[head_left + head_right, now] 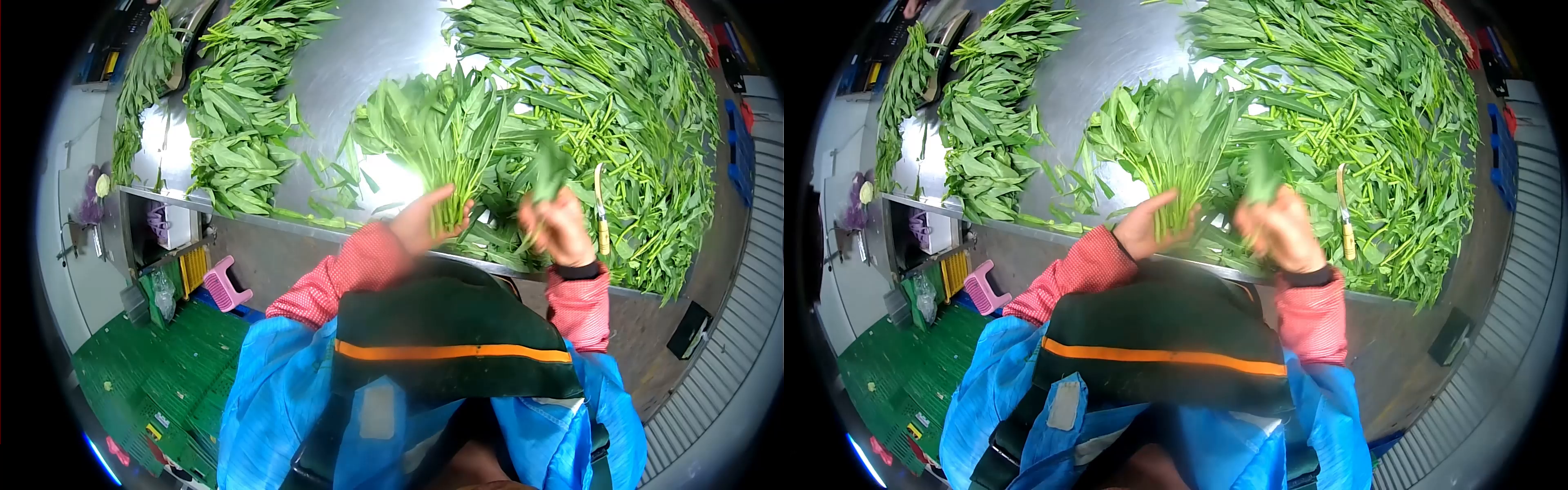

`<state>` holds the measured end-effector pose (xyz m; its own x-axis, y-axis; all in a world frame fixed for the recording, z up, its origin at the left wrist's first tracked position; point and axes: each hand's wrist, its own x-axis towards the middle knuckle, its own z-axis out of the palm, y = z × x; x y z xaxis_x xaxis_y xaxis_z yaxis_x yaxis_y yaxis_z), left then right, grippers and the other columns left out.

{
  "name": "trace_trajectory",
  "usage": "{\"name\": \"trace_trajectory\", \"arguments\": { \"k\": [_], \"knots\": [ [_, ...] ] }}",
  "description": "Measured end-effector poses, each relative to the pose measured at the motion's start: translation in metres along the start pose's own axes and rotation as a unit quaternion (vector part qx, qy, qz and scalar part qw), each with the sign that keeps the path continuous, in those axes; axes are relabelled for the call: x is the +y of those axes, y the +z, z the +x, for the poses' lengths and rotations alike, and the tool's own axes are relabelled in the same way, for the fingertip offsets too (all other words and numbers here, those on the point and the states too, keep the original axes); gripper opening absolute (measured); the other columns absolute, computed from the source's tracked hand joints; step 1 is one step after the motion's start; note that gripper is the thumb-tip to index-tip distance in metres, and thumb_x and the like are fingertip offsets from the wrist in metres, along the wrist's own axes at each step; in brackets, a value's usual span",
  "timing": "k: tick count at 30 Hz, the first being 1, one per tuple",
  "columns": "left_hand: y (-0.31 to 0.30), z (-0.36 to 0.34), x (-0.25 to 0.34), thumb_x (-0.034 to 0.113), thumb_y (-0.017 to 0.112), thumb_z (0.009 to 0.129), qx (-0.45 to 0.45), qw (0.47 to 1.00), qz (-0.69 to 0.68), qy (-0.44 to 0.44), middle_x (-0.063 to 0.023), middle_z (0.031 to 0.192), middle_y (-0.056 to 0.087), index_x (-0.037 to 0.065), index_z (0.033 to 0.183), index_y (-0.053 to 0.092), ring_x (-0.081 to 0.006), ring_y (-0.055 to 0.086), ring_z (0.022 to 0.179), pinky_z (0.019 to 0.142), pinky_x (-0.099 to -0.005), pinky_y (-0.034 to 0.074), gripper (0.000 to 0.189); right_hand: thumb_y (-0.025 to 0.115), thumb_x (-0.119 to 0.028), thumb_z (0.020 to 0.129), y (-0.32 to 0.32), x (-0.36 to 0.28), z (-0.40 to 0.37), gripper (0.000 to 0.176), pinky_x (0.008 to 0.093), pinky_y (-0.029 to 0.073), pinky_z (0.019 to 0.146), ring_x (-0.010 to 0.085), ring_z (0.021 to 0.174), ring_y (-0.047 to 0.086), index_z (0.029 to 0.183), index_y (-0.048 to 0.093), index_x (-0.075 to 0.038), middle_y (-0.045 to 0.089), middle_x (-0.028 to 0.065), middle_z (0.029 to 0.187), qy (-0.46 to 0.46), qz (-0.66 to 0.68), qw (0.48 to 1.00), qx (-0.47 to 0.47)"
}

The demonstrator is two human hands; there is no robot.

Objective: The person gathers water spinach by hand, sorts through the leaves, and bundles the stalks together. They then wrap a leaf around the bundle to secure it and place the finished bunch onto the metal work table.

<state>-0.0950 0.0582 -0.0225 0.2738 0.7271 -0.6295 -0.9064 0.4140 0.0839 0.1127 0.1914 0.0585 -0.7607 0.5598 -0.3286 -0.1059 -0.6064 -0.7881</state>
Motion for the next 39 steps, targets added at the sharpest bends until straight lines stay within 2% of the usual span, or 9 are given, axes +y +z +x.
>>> {"name": "trace_trajectory", "arguments": {
  "k": [1,2,3,4,5,7,10,20,39],
  "knots": [
    [0.001,0.0,0.002,0.031,0.054,0.096,0.0,0.999,-0.031,-0.017,-0.0116,0.113,0.062,0.007,0.122,0.053,-0.0177,0.061,0.098,0.088,-0.0338,0.05,0.035,0.064,-0.028,0.088,-0.007,-0.021,-0.001,0.029,0.0254,0.045,0.041,0.0142,0.052,0.056,0.097,0.057,-0.002,0.064,0.0122,0.078,0.054,-0.03,0.997,0.055],
    [0.0,0.003,0.003,0.032,0.058,0.094,0.0,0.999,-0.034,-0.022,-0.0126,0.114,0.062,0.008,0.12,0.052,-0.0165,0.061,0.095,0.086,-0.0315,0.05,0.035,0.066,-0.031,0.086,-0.016,-0.019,0.001,0.032,0.029,0.048,0.047,0.019,0.057,0.06,0.096,0.057,-0.002,0.065,0.0134,0.079,0.063,-0.418,0.898,0.122],
    [-0.001,0.006,0.005,0.032,0.059,0.094,0.006,0.999,-0.025,-0.047,-0.0122,0.114,0.062,0.008,0.12,0.052,-0.0161,0.061,0.094,0.084,-0.031,0.05,0.036,0.068,-0.034,0.084,-0.021,-0.015,0.005,0.035,0.0327,0.051,0.052,0.0238,0.061,0.063,0.094,0.058,-0.002,0.066,0.0146,0.08,0.06,-0.737,0.651,0.17],
    [-0.002,0.008,0.007,0.032,0.06,0.093,0.014,0.997,-0.016,-0.074,-0.0119,0.115,0.062,0.009,0.121,0.052,-0.0156,0.061,0.093,0.083,-0.0306,0.051,0.036,0.065,-0.042,0.083,-0.01,-0.007,-0.001,0.044,0.0409,0.052,0.06,0.0324,0.072,0.065,0.095,0.058,0.0,0.065,0.0212,0.082,0.031,-0.848,0.497,0.179],
    [-0.004,0.011,0.009,0.032,0.06,0.093,0.022,0.994,-0.006,-0.102,-0.0115,0.116,0.062,0.009,0.121,0.052,-0.0152,0.06,0.092,0.081,-0.0301,0.051,0.037,0.063,-0.043,0.083,-0.009,0.003,0.0,0.043,0.0435,0.051,0.06,0.0327,0.071,0.065,0.09,0.062,-0.001,0.065,0.0218,0.079,0.015,-0.87,0.454,0.195],
    [-0.01,0.019,0.008,0.029,0.063,0.092,0.029,0.992,0.033,-0.119,-0.0057,0.106,0.063,0.01,0.118,0.056,-0.0132,0.06,0.086,0.075,-0.0281,0.051,0.033,0.062,-0.044,0.083,0.02,0.0,0.006,0.039,0.0448,0.05,0.061,0.0328,0.07,0.065,0.082,0.066,-0.004,0.065,0.0192,0.074,0.076,-0.753,0.642,0.123],
    [0.0,0.005,0.009,0.023,0.063,0.091,0.02,0.988,0.123,-0.088,-0.0012,0.091,0.061,0.008,0.115,0.06,-0.0116,0.058,0.078,0.07,-0.0276,0.05,0.028,0.061,-0.042,0.085,0.028,0.035,0.015,0.034,0.0429,0.051,0.062,0.0353,0.068,0.064,0.08,0.068,-0.009,0.065,0.0158,0.07,0.031,-0.639,0.766,0.067],
    [-0.049,-0.028,0.02,0.015,0.059,0.092,0.191,0.792,0.491,0.309,-0.0025,0.079,0.058,0.003,0.105,0.06,-0.0105,0.055,0.072,0.064,-0.0265,0.045,0.018,0.064,-0.022,0.087,0.013,0.014,0.034,0.019,0.0331,0.05,0.063,0.0257,0.07,0.066,0.097,0.064,-0.006,0.067,0.0121,0.077,-0.047,-0.534,0.836,0.116],
    [0.003,-0.041,0.04,0.011,0.056,0.091,0.067,0.875,0.224,0.423,-0.0082,0.097,0.059,0.001,0.115,0.056,-0.0178,0.059,0.086,0.075,-0.0312,0.049,0.026,0.064,-0.011,0.09,0.031,-0.026,0.038,0.011,0.0201,0.042,0.062,0.0035,0.068,0.049,0.092,0.062,0.001,0.058,-0.0026,0.076,-0.172,-0.297,0.932,0.121]
  ]
}}
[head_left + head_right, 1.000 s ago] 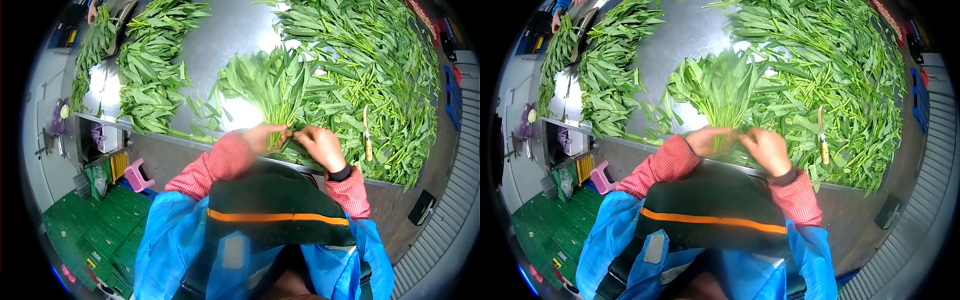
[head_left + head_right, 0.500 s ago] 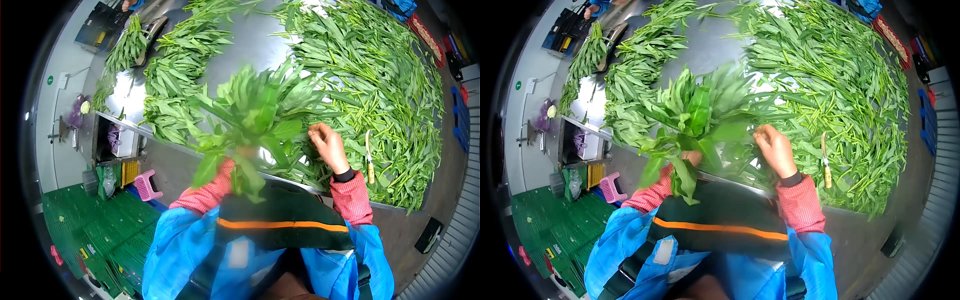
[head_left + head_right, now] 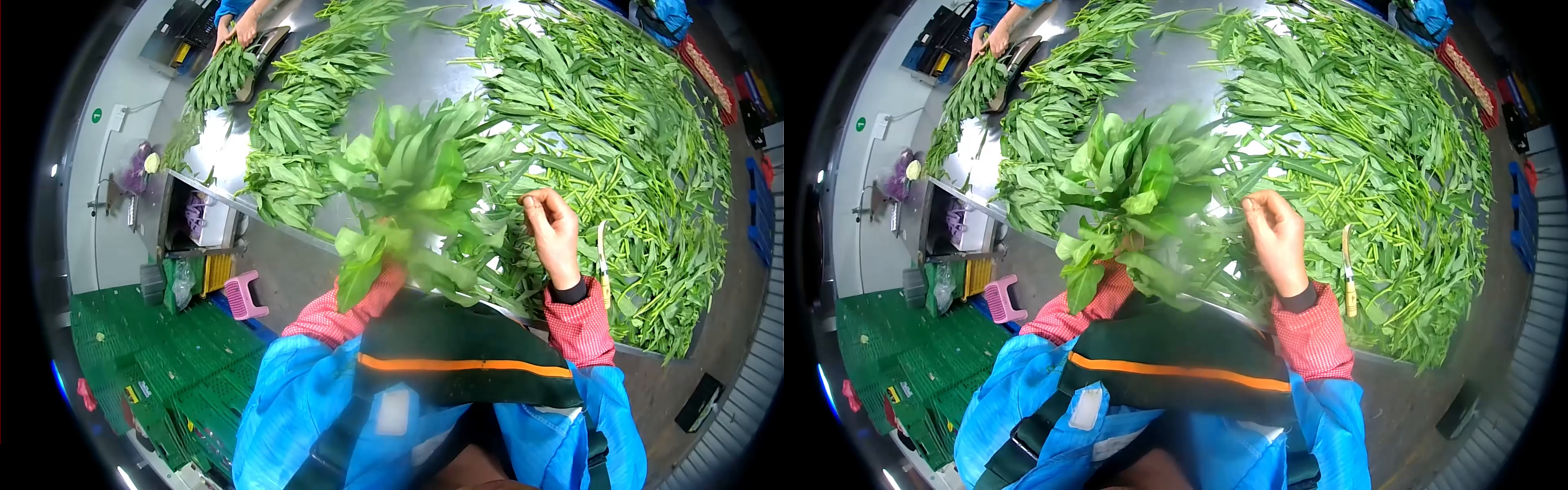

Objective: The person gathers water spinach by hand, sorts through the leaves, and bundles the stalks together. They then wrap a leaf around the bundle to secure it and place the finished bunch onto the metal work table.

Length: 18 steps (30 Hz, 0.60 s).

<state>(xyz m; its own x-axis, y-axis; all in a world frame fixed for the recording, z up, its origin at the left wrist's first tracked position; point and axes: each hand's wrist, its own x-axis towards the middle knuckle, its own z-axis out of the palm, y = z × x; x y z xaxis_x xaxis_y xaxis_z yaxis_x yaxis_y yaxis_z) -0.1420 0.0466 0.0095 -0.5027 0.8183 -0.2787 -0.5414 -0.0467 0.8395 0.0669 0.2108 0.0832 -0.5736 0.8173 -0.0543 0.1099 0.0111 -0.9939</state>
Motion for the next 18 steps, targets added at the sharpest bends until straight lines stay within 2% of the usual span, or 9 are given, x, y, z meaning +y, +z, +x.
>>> {"name": "trace_trajectory", "arguments": {
  "k": [4,8,9,13,16,17,18],
  "knots": [
    [0.012,0.0,0.004,0.011,0.055,0.091,-0.012,0.999,-0.036,0.003,-0.0094,0.101,0.06,0.001,0.117,0.055,-0.0193,0.059,0.089,0.077,-0.0322,0.049,0.028,0.058,-0.016,0.096,0.008,-0.018,-0.001,0.017,0.0187,0.035,0.05,0.0033,0.055,0.043,0.091,0.061,-0.001,0.051,-0.0042,0.067,-0.06,0.052,0.996,-0.041],
    [0.02,0.002,0.005,0.01,0.055,0.09,-0.016,0.998,-0.059,0.006,-0.0106,0.105,0.06,0.001,0.119,0.054,-0.0208,0.06,0.091,0.079,-0.0333,0.05,0.03,0.055,-0.023,0.098,0.016,-0.03,0.001,0.024,0.0189,0.035,0.05,0.0044,0.055,0.045,0.094,0.06,0.0,0.052,-0.0016,0.066,-0.025,0.12,0.988,-0.088],
    [0.022,0.004,0.005,0.01,0.055,0.09,-0.014,0.998,-0.06,0.008,-0.0109,0.106,0.06,0.001,0.12,0.054,-0.0212,0.06,0.092,0.08,-0.0335,0.05,0.031,0.053,-0.03,0.099,0.017,-0.03,0.003,0.031,0.0184,0.035,0.05,0.0046,0.054,0.045,0.096,0.06,-0.001,0.053,-0.0005,0.065,-0.023,0.127,0.986,-0.105],
    [0.022,0.0,0.009,0.009,0.054,0.09,-0.012,0.997,-0.074,0.014,-0.0121,0.109,0.06,0.0,0.122,0.053,-0.0227,0.061,0.095,0.082,-0.0345,0.051,0.033,0.051,-0.041,0.098,0.027,-0.04,0.011,0.04,0.018,0.033,0.049,0.0051,0.053,0.045,0.098,0.057,-0.002,0.053,-0.0002,0.064,-0.028,0.124,0.986,-0.111],
    [0.027,-0.004,0.015,0.008,0.054,0.09,-0.014,0.996,-0.083,0.011,-0.013,0.112,0.061,0.0,0.123,0.053,-0.0238,0.062,0.097,0.084,-0.0353,0.052,0.034,0.054,-0.037,0.097,0.039,-0.033,0.019,0.035,0.0182,0.033,0.049,0.0041,0.053,0.044,0.094,0.055,-0.002,0.052,-0.0007,0.065,0.009,0.141,0.981,-0.136],
    [0.028,-0.004,0.015,0.008,0.053,0.09,-0.014,0.996,-0.088,0.009,-0.0133,0.113,0.061,0.0,0.124,0.053,-0.0242,0.062,0.098,0.085,-0.0355,0.052,0.035,0.063,-0.023,0.091,0.043,-0.03,0.021,0.022,0.0188,0.033,0.051,0.002,0.057,0.042,0.092,0.056,-0.003,0.051,-0.0052,0.065,0.043,0.116,0.984,-0.125],
    [0.031,-0.004,0.017,0.008,0.053,0.09,-0.015,0.996,-0.09,0.007,-0.0136,0.114,0.061,0.0,0.125,0.052,-0.0246,0.062,0.098,0.085,-0.0358,0.052,0.035,0.067,-0.022,0.089,0.047,-0.031,0.022,0.023,0.0192,0.034,0.051,0.0017,0.057,0.042,0.091,0.056,-0.002,0.052,-0.0045,0.065,0.046,0.098,0.985,-0.132]
  ]
}}
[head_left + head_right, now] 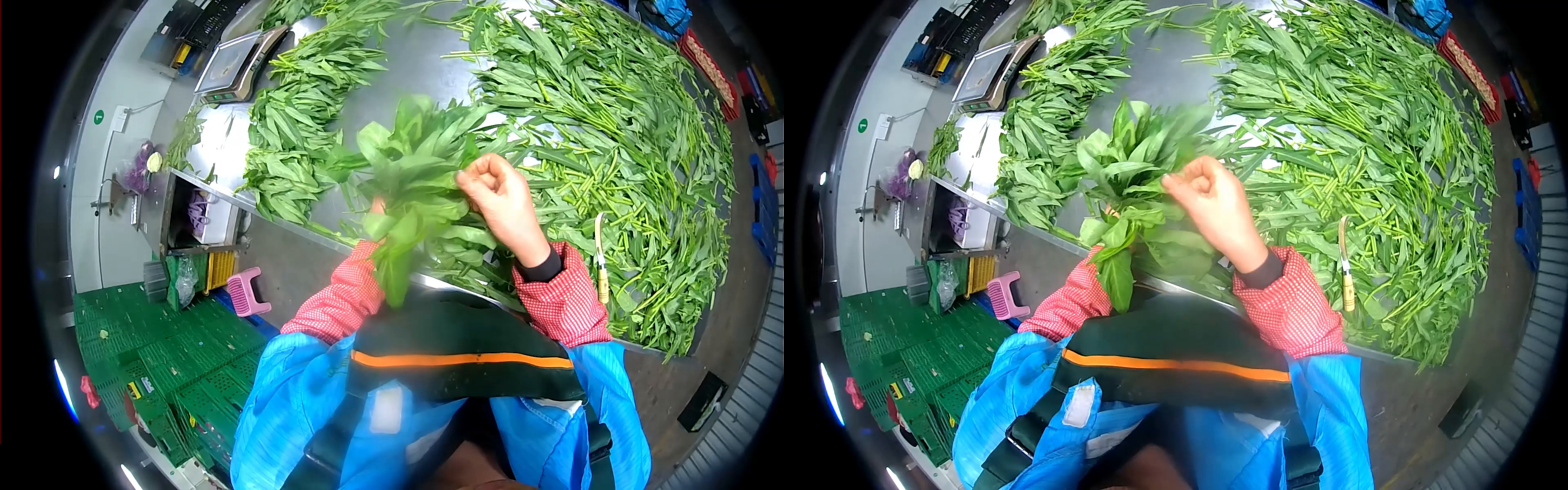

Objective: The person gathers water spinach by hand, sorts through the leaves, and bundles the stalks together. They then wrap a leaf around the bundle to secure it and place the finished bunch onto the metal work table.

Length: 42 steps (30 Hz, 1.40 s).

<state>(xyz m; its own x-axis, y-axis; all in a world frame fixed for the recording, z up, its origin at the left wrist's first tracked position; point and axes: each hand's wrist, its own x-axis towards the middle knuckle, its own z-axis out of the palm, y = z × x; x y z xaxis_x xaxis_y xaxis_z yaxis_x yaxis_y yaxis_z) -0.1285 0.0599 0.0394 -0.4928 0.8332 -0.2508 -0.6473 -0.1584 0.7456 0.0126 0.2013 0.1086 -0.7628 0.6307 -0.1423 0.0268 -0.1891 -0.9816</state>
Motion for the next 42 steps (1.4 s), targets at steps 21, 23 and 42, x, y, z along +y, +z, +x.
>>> {"name": "trace_trajectory", "arguments": {
  "k": [21,23,42],
  "knots": [
    [-0.047,0.008,-0.019,0.025,0.044,0.098,0.033,0.998,0.024,0.055,-0.0116,0.105,0.063,-0.001,0.117,0.055,-0.0204,0.065,0.088,0.077,-0.0332,0.055,0.034,0.07,-0.009,0.08,-0.021,-0.019,-0.016,0.044,0.0202,0.041,0.061,0.0042,0.065,0.045,0.12,0.054,-0.001,0.049,-0.0037,0.076,-0.075,-0.104,0.991,-0.038],
    [-0.033,0.004,-0.015,0.024,0.046,0.097,0.04,0.995,0.056,0.068,-0.0114,0.104,0.064,-0.002,0.116,0.056,-0.0199,0.065,0.085,0.075,-0.0327,0.056,0.033,0.071,-0.011,0.081,-0.016,-0.011,-0.009,0.045,0.0198,0.041,0.059,0.0033,0.064,0.046,0.121,0.052,-0.001,0.051,-0.004,0.075,-0.07,-0.036,0.995,-0.053],
    [-0.073,0.002,-0.027,0.026,0.048,0.095,0.086,0.957,0.262,0.09,-0.0112,0.105,0.062,0.001,0.118,0.055,-0.0226,0.063,0.086,0.073,-0.0341,0.052,0.035,0.067,-0.015,0.083,-0.032,-0.009,-0.015,0.019,0.0293,0.046,0.066,0.015,0.069,0.055,0.097,0.063,-0.002,0.057,0.0061,0.082,-0.173,-0.274,0.946,-0.001]
  ]
}}
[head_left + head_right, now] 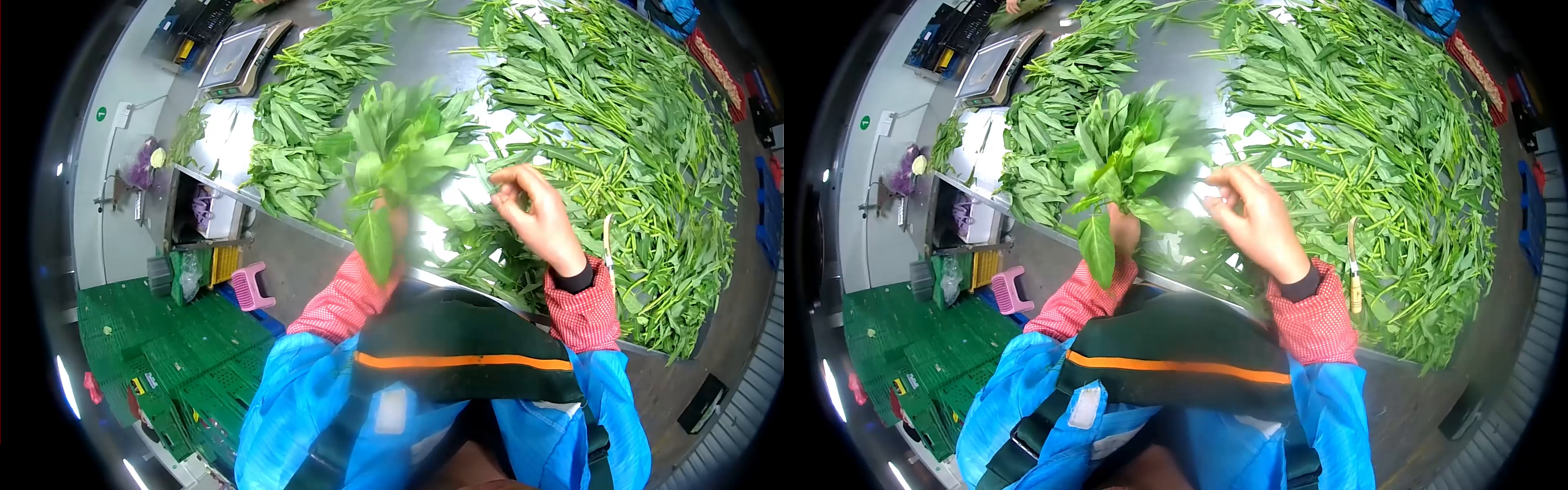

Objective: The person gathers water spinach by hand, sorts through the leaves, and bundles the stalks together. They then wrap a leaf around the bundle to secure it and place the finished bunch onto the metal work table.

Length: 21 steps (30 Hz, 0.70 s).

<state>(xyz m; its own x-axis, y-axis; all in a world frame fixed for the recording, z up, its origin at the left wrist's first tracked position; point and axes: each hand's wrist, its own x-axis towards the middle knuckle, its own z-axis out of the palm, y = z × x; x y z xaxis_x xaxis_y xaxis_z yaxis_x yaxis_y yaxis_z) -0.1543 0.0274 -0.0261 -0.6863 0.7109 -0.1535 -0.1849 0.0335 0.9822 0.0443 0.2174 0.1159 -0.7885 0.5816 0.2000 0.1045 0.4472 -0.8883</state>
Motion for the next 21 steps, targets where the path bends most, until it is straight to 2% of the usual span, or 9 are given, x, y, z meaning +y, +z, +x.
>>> {"name": "trace_trajectory", "arguments": {
  "k": [2,4,6,9,12,13,16,19,21],
  "knots": [
    [0.004,0.0,0.003,0.027,0.048,0.095,-0.012,0.999,-0.031,-0.016,-0.0109,0.105,0.062,0.001,0.118,0.055,-0.0221,0.062,0.086,0.073,-0.0339,0.052,0.035,0.071,-0.018,0.078,0.01,-0.007,-0.003,0.023,0.0308,0.047,0.064,0.0199,0.067,0.057,0.093,0.064,-0.003,0.059,0.0061,0.077,0.074,0.101,0.992,-0.026],
    [0.011,0.0,0.008,0.029,0.047,0.096,-0.028,0.997,-0.063,-0.032,-0.0106,0.104,0.062,0.001,0.117,0.055,-0.0217,0.062,0.086,0.073,-0.0337,0.052,0.036,0.072,-0.01,0.076,0.019,-0.012,-0.002,0.018,0.0255,0.045,0.063,0.0131,0.068,0.055,0.089,0.062,-0.001,0.058,0.0046,0.075,0.007,-0.002,0.999,-0.048],
    [0.018,-0.001,0.014,0.03,0.046,0.096,-0.045,0.993,-0.095,-0.05,-0.0102,0.104,0.062,0.002,0.117,0.055,-0.0212,0.062,0.086,0.073,-0.0334,0.052,0.037,0.078,-0.025,0.072,0.032,-0.017,-0.002,0.029,0.0296,0.045,0.06,0.0185,0.065,0.056,0.086,0.062,-0.005,0.056,0.0039,0.071,-0.044,-0.074,0.996,-0.018],
    [0.029,-0.001,0.021,0.032,0.045,0.096,-0.068,0.984,-0.144,-0.077,-0.0097,0.103,0.062,0.002,0.117,0.056,-0.0206,0.061,0.086,0.072,-0.0331,0.052,0.038,0.079,-0.03,0.07,0.05,-0.021,-0.003,0.037,0.0331,0.047,0.057,0.0222,0.063,0.058,0.093,0.061,-0.008,0.057,0.0027,0.068,-0.099,-0.109,0.989,0.014],
    [0.037,0.0,0.025,0.033,0.044,0.096,-0.084,0.973,-0.19,-0.102,-0.0092,0.102,0.062,0.002,0.116,0.056,-0.0199,0.061,0.085,0.072,-0.0328,0.052,0.039,0.078,-0.03,0.071,0.06,-0.016,-0.008,0.037,0.0345,0.046,0.053,0.0239,0.056,0.058,0.095,0.061,-0.007,0.057,0.0029,0.064,-0.068,-0.103,0.991,-0.046],
    [0.039,0.0,0.026,0.034,0.044,0.096,-0.085,0.969,-0.204,-0.107,-0.009,0.102,0.062,0.002,0.116,0.056,-0.0196,0.061,0.085,0.072,-0.0327,0.052,0.039,0.077,-0.03,0.072,0.062,-0.018,-0.007,0.036,0.0362,0.045,0.049,0.0251,0.052,0.058,0.096,0.061,-0.008,0.056,0.0036,0.058,-0.091,-0.081,0.992,-0.028],
    [0.041,0.001,0.026,0.036,0.043,0.096,-0.074,0.959,-0.246,-0.117,-0.0085,0.102,0.062,0.003,0.115,0.057,-0.019,0.06,0.085,0.072,-0.0324,0.051,0.04,0.076,-0.029,0.074,0.068,-0.02,-0.007,0.03,0.038,0.044,0.048,0.0261,0.052,0.057,0.089,0.061,-0.007,0.053,0.0069,0.055,-0.072,-0.137,0.987,-0.042],
    [0.041,0.005,0.027,0.038,0.042,0.097,-0.054,0.948,-0.289,-0.12,-0.008,0.101,0.061,0.003,0.115,0.057,-0.0183,0.06,0.085,0.071,-0.0321,0.051,0.042,0.073,-0.026,0.077,0.074,-0.014,-0.009,0.026,0.038,0.042,0.046,0.0275,0.05,0.055,0.076,0.059,-0.005,0.052,0.0107,0.054,-0.107,-0.158,0.981,-0.028],
    [0.044,0.005,0.028,0.039,0.042,0.097,-0.039,0.94,-0.317,-0.122,-0.0076,0.1,0.061,0.003,0.115,0.057,-0.0178,0.06,0.084,0.071,-0.0319,0.051,0.043,0.071,-0.023,0.08,0.067,-0.016,-0.01,0.025,0.0371,0.04,0.045,0.0285,0.048,0.053,0.071,0.058,-0.003,0.051,0.0121,0.054,-0.104,-0.01,0.983,-0.151]
  ]
}}
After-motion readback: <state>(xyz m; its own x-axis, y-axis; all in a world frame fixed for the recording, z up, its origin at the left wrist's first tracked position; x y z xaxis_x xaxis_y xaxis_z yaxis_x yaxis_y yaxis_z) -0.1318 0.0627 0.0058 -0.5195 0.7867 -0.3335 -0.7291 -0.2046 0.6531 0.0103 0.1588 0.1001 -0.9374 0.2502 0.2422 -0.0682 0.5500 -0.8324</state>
